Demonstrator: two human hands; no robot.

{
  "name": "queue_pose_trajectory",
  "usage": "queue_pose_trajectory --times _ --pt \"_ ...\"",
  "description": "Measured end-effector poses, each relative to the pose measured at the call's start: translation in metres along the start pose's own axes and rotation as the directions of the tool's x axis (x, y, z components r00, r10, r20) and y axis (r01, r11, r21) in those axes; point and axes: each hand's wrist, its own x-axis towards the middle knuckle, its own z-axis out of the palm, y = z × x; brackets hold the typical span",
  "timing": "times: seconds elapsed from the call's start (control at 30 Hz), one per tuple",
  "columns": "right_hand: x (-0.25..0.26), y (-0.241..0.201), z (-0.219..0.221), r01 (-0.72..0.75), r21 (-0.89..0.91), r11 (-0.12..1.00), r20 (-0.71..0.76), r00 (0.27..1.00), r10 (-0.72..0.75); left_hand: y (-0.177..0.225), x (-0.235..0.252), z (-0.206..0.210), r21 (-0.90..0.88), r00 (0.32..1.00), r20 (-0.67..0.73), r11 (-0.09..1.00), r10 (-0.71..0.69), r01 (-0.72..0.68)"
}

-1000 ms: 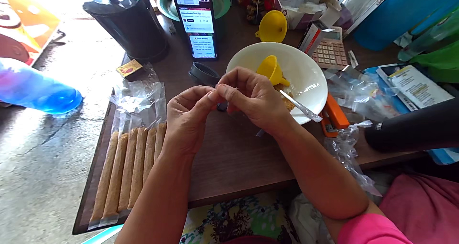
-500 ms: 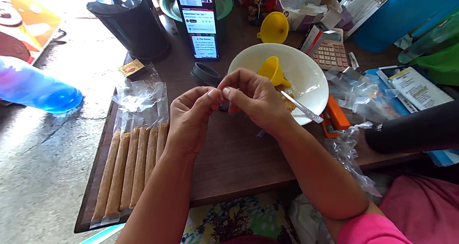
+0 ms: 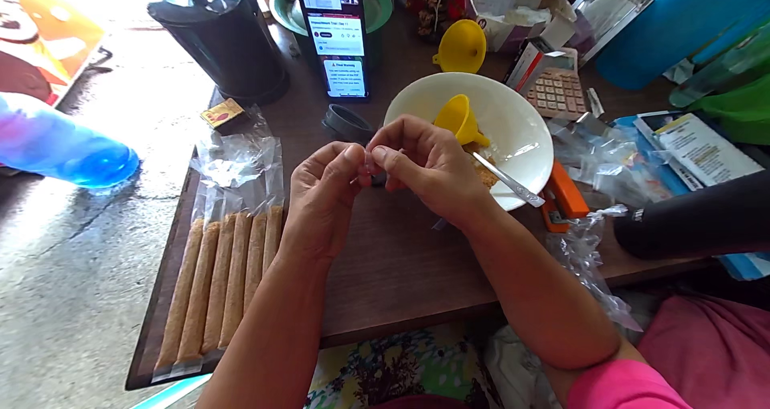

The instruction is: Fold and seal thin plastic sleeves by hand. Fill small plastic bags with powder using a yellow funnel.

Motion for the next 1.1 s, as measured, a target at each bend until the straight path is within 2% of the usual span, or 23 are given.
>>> queue_pose_trajectory --times 1.1 --pt "-0.0005 0.0011 0.0000 0.043 -0.034 0.999 0.015 0.999 -0.042 0.0018 -0.0016 0.0010 0.014 1.000 -0.010 1.000 -0.001 0.001"
